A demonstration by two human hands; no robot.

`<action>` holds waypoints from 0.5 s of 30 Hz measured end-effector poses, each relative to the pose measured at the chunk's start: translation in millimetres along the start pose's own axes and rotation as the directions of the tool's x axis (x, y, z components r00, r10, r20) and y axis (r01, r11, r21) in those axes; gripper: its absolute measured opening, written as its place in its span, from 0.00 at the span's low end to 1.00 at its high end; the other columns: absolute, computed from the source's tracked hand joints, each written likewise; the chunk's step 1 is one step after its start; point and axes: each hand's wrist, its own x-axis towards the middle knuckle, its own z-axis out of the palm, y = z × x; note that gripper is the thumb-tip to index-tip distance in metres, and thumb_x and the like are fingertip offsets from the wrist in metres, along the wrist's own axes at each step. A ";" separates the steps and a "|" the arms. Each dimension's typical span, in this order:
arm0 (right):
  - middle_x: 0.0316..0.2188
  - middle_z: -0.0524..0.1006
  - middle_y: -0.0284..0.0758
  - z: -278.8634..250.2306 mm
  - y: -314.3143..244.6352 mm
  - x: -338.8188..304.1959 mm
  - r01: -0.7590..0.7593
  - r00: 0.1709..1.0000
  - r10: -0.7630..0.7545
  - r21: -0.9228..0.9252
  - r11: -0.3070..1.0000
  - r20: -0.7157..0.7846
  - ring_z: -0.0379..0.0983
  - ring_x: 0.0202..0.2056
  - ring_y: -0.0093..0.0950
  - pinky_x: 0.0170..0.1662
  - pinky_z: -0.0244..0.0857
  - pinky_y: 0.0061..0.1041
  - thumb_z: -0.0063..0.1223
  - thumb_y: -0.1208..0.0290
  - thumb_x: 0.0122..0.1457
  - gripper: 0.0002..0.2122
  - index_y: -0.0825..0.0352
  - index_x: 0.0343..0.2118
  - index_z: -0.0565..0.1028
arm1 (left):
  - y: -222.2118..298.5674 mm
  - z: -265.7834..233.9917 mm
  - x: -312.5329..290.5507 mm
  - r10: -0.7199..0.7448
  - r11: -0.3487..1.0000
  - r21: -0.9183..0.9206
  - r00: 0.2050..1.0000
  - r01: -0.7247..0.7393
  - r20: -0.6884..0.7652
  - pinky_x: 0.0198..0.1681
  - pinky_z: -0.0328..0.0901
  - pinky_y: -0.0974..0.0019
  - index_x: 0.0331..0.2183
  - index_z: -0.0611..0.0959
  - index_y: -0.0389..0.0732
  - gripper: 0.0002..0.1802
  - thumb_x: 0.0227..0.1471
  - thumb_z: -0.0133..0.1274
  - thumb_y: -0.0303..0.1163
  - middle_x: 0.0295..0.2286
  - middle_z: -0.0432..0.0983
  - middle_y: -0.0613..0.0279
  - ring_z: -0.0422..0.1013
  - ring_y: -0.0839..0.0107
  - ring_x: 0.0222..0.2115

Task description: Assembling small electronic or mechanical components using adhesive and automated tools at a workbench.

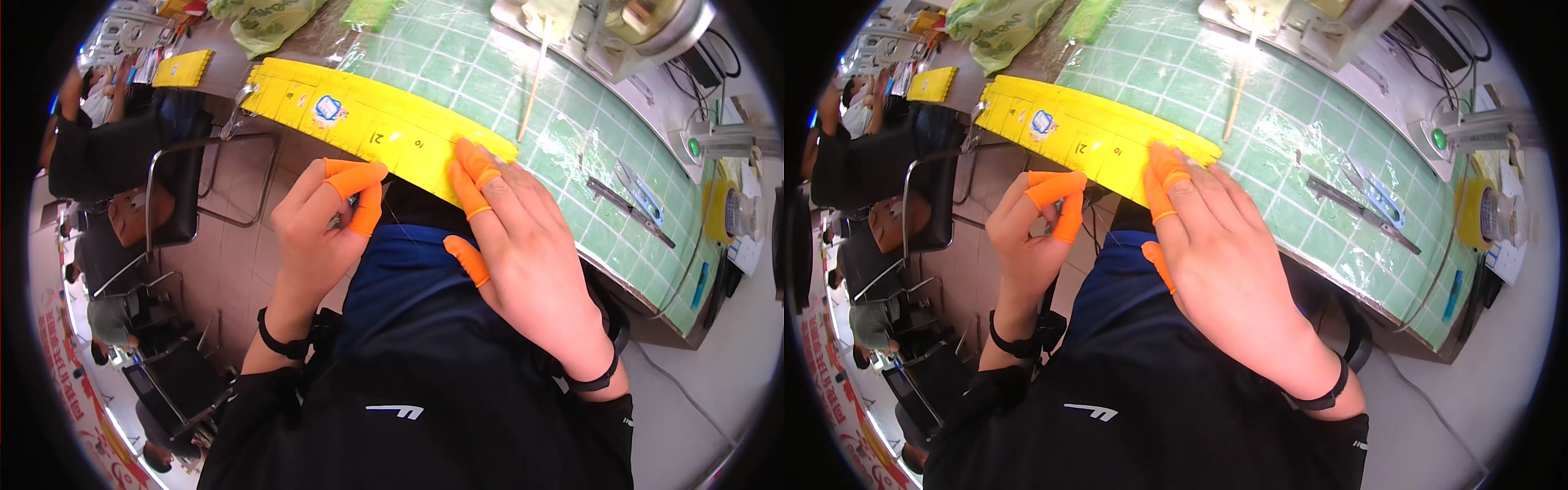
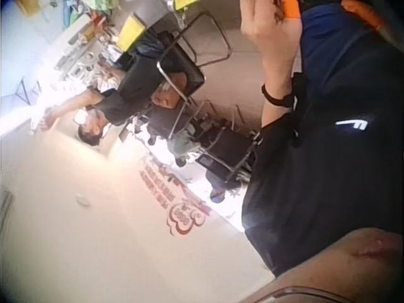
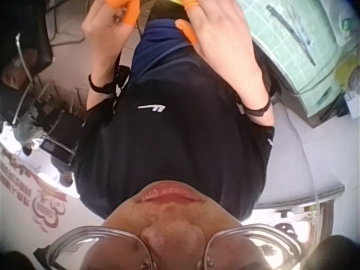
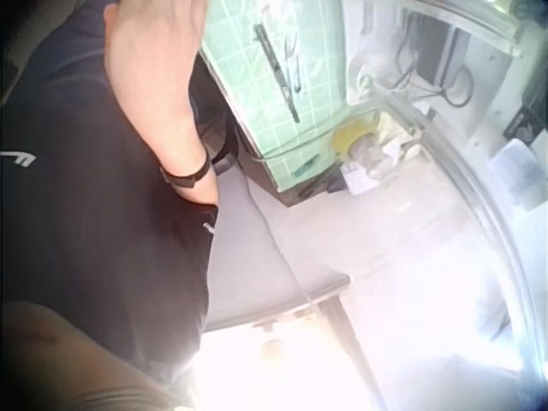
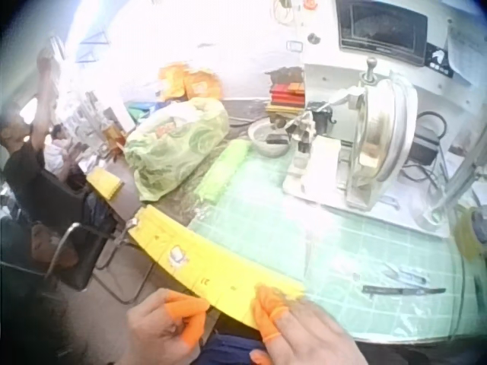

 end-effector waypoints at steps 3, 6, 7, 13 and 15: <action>0.63 0.67 0.47 0.7 1.4 -0.8 0.010 1.000 -0.010 0.025 1.000 0.001 0.67 0.61 0.45 0.65 0.60 0.43 0.64 0.71 0.52 0.31 0.75 0.59 0.69 | 1.4 8.9 -1.7 -0.054 0.998 -0.013 0.998 0.054 -0.036 0.21 0.58 0.75 0.39 0.87 0.39 0.19 0.42 0.66 0.14 0.28 0.78 0.64 0.64 0.79 0.16; 0.63 0.67 0.47 1.3 2.4 -1.5 0.013 1.000 -0.013 0.029 0.999 -0.004 0.66 0.61 0.45 0.65 0.61 0.42 0.64 0.72 0.51 0.31 0.75 0.59 0.69 | 4.9 17.9 -1.7 -0.109 0.991 -0.085 0.992 0.104 -0.067 0.22 0.58 0.75 0.39 0.86 0.38 0.19 0.42 0.66 0.14 0.26 0.77 0.65 0.63 0.80 0.16; 0.63 0.67 0.47 1.3 2.8 -1.7 0.013 1.000 -0.013 0.033 0.999 -0.001 0.66 0.62 0.45 0.66 0.61 0.43 0.65 0.72 0.50 0.31 0.75 0.59 0.69 | 4.5 18.6 -2.0 -0.109 0.991 -0.086 0.992 0.103 -0.065 0.22 0.58 0.75 0.39 0.86 0.38 0.19 0.42 0.66 0.14 0.26 0.77 0.65 0.63 0.80 0.16; 0.63 0.67 0.48 0.1 1.7 -1.5 0.010 1.000 -0.010 0.032 0.999 0.012 0.66 0.62 0.45 0.66 0.61 0.43 0.65 0.72 0.50 0.32 0.76 0.59 0.69 | -3.7 14.6 -6.0 -0.086 0.994 -0.070 0.994 0.081 -0.066 0.22 0.56 0.76 0.37 0.86 0.37 0.17 0.42 0.67 0.14 0.24 0.76 0.66 0.62 0.80 0.16; 0.63 0.67 0.48 0.1 1.9 -2.1 0.007 1.000 -0.008 0.027 1.000 0.017 0.65 0.63 0.45 0.66 0.61 0.43 0.65 0.72 0.50 0.32 0.76 0.59 0.69 | -9.6 7.8 -7.8 -0.118 0.992 -0.063 0.991 0.114 -0.070 0.23 0.55 0.77 0.36 0.86 0.37 0.16 0.42 0.67 0.14 0.24 0.75 0.67 0.62 0.81 0.16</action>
